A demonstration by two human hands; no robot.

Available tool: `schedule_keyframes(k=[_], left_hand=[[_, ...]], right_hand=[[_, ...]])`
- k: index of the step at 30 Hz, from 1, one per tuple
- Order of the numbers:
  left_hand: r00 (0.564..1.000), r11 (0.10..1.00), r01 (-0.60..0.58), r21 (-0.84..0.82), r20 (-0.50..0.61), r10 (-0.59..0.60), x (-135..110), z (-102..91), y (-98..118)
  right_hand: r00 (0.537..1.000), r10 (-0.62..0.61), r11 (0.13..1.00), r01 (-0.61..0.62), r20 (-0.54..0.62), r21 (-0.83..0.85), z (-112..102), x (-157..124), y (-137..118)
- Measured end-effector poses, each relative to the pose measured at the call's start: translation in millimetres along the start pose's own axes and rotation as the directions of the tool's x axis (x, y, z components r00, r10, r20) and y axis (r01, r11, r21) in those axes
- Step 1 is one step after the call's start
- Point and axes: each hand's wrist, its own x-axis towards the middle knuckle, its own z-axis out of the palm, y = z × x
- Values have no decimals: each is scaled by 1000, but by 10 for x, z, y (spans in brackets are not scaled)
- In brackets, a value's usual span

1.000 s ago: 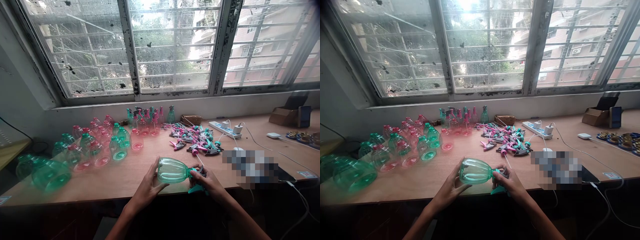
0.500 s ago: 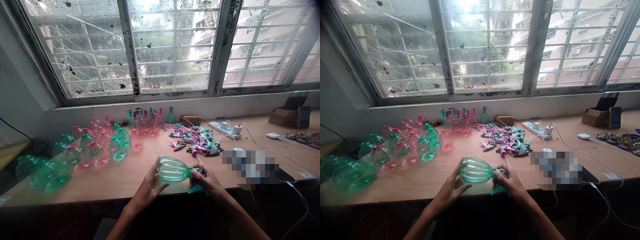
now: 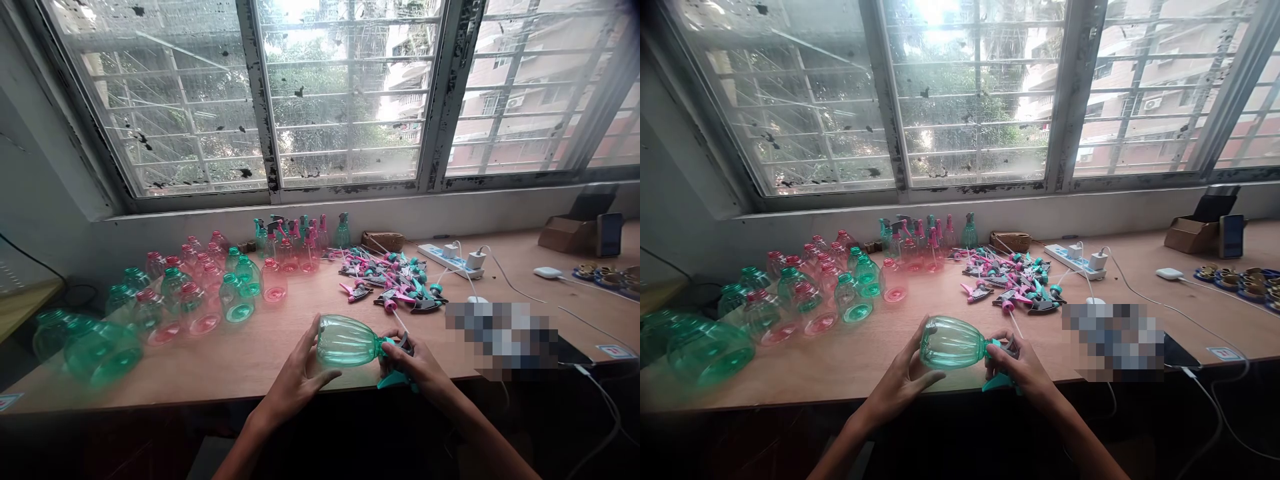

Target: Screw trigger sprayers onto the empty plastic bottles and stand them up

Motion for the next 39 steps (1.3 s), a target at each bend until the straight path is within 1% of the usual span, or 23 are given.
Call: schedule_keyframes(k=[3, 6, 8, 11, 16, 20, 24, 27, 29, 31, 36, 39], left_hand=[[1000, 999, 14, 29, -13, -14, 5, -7, -7], [1000, 994, -15, 112, -17, 17, 13, -9, -16], [999, 991, -35, 132, -25, 39, 11, 2, -29], [998, 994, -36, 105, -41, 40, -1, 26, -39], [1000, 997, 15, 77, -28, -13, -4, 22, -3], [999, 991, -29, 129, -23, 32, 7, 11, -19], [998, 993, -44, 109, -43, 49, -4, 30, -66], [999, 996, -12, 89, -30, 15, -12, 32, -45], [1000, 999, 20, 36, -8, -20, -11, 21, -4], [1000, 1000, 26, 1, 6, -26, -6, 9, 40], [999, 998, -18, 65, -29, 20, -6, 8, 54], [1000, 998, -13, 56, -27, 14, -14, 16, 26]], right_hand=[[1000, 11, 1000, -11, 1, -16, -8, 8, 4], [1000, 14, 1000, -14, -13, -14, -17, 19, 16], [1000, 8, 1000, -8, -16, -12, -20, 23, 25], [1000, 2, 1000, -3, -5, -18, -19, 22, 29], [1000, 3, 999, -3, 2, -40, -8, 15, 7], [1000, 9, 999, -10, -4, -46, -11, 16, 0], [1000, 16, 998, -16, -18, -53, -2, 16, -3], [999, 22, 998, -24, -29, -62, 14, 15, -21], [999, 25, 997, -28, -33, -70, 21, 13, -35], [999, 34, 996, -37, -37, -75, 22, 11, -42], [999, 34, 998, -36, -38, -56, 10, 16, -32], [999, 27, 998, -29, -33, -59, 5, 19, -31]])
